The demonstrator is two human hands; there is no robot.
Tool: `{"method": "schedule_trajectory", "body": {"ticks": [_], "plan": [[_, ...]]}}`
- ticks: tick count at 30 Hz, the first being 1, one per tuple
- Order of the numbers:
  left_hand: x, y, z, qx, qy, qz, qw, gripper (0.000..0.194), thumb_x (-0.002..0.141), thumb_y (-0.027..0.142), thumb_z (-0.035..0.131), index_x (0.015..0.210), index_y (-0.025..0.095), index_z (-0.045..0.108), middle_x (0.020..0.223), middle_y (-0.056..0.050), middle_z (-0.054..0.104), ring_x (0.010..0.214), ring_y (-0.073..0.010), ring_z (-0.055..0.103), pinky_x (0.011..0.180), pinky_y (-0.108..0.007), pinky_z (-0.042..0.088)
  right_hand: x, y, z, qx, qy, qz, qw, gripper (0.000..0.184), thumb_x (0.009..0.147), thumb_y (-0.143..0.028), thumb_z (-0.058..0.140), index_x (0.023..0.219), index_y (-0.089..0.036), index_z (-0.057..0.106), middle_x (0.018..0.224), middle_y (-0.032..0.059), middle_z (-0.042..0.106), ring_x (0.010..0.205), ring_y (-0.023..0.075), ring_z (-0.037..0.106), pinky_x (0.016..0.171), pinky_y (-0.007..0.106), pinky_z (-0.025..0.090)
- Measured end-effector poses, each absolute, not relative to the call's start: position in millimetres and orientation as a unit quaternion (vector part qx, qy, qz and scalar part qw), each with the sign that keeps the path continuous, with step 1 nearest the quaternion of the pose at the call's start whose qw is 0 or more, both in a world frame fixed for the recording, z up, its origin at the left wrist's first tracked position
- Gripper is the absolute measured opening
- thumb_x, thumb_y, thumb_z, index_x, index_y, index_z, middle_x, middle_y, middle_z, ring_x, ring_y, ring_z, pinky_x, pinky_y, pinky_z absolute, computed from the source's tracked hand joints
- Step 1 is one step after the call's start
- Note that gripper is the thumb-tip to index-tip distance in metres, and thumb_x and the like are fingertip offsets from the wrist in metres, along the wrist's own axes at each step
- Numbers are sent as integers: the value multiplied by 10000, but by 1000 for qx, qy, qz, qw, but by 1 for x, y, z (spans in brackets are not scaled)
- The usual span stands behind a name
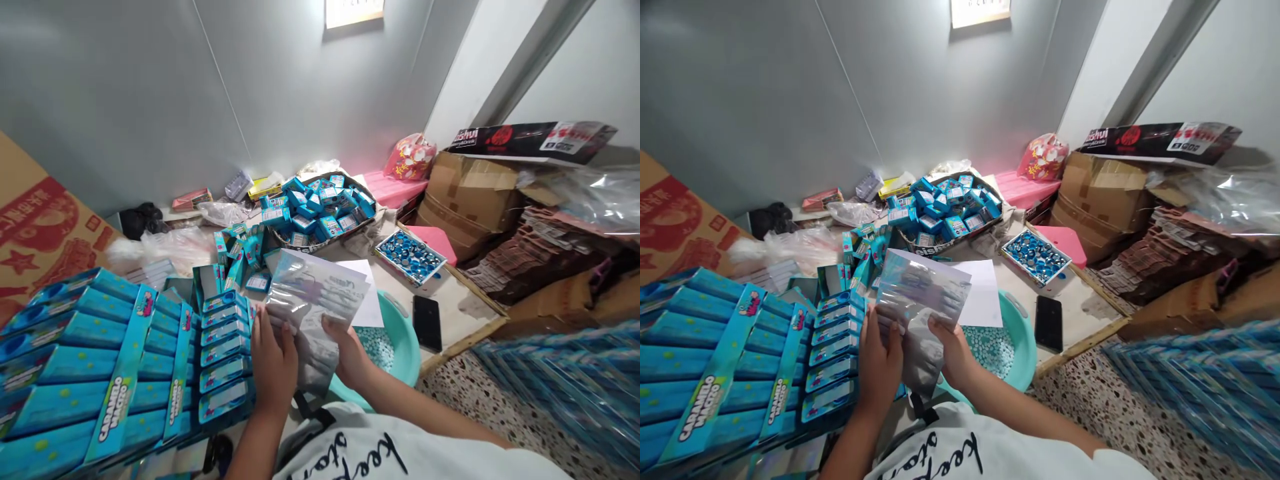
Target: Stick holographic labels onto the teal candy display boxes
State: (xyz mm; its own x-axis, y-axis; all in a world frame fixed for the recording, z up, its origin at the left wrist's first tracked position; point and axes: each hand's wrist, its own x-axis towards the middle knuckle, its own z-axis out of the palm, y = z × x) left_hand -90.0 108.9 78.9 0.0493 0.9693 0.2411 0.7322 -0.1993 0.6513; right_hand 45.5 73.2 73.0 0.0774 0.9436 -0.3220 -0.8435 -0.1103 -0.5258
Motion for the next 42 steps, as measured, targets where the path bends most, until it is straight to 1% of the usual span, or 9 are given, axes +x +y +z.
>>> {"method": "schedule_trajectory", "body": {"ticks": [4, 6, 12, 16, 23, 27, 33, 37, 42], "plan": [[-90, 107, 74, 711, 600, 322, 179, 655, 1000, 408, 415, 1544, 70, 281, 1614, -218, 278, 1521, -300, 216, 1243, -499, 221, 45, 73, 72, -305, -66, 675, 669, 491, 761, -371, 829, 1197, -222, 660, 1079, 74, 742, 1033, 323, 680, 865, 434, 550], [-89, 107, 72, 710, 592, 332, 186, 645, 999, 401, 425, 1549, 98, 278, 1623, -201, 268, 1523, -294, 211, 1242, -503, 217, 45, 73, 72, -304, -69, 672, 672, 500, 771, -366, 824, 1212, -207, 651, 1077, 77, 745, 1037, 318, 680, 879, 429, 546], [-91, 113, 82, 632, 609, 405, 256, 613, 962, 464, 513, 1489, 177, 390, 1516, -152, 458, 1419, -277, 411, 1185, -457, 331, 48, 72, 72, -306, -70, 676, 667, 500, 768, -368, 833, 1196, -190, 646, 1069, 83, 747, 1054, 321, 675, 910, 443, 536], [-97, 116, 87, 651, 611, 386, 230, 558, 967, 482, 495, 1430, 172, 497, 1467, -142, 523, 1381, -295, 452, 1162, -465, 354, 48, 72, 74, -286, -61, 686, 666, 560, 789, -369, 818, 1282, -211, 605, 1113, 78, 737, 1052, 312, 679, 907, 439, 542], [-98, 109, 78, 702, 589, 365, 166, 585, 982, 418, 488, 1489, 134, 430, 1546, -157, 440, 1451, -268, 379, 1201, -426, 313, 49, 73, 72, -281, -53, 682, 673, 568, 793, -345, 819, 1300, -220, 595, 1127, 73, 737, 1006, 297, 702, 882, 416, 563], [-98, 106, 78, 706, 582, 364, 173, 596, 976, 414, 503, 1504, 153, 409, 1570, -148, 406, 1472, -262, 345, 1211, -424, 300, 49, 72, 72, -276, -62, 683, 674, 530, 813, -334, 802, 1291, -223, 600, 1131, 69, 736, 1017, 290, 699, 893, 409, 558], [-92, 104, 80, 707, 567, 371, 203, 608, 974, 408, 506, 1526, 194, 369, 1613, -118, 330, 1494, -258, 296, 1235, -423, 250, 46, 71, 78, -299, -56, 671, 677, 582, 768, -344, 837, 1284, -209, 605, 1134, 85, 735, 1034, 302, 691, 897, 416, 555], [-92, 108, 85, 642, 595, 418, 243, 617, 951, 468, 535, 1472, 158, 423, 1524, -157, 448, 1425, -269, 400, 1197, -447, 311, 48, 70, 78, -297, -64, 679, 669, 566, 750, -360, 843, 1247, -195, 631, 1092, 95, 743, 1045, 321, 684, 890, 437, 557], [-104, 117, 95, 572, 622, 409, 343, 586, 828, 569, 674, 1272, 190, 624, 1262, -127, 673, 1168, -292, 629, 1012, -418, 495, 54, 69, 79, -309, -62, 692, 649, 555, 740, -400, 834, 1214, -191, 636, 1087, 107, 739, 1032, 335, 688, 866, 449, 563]]}}
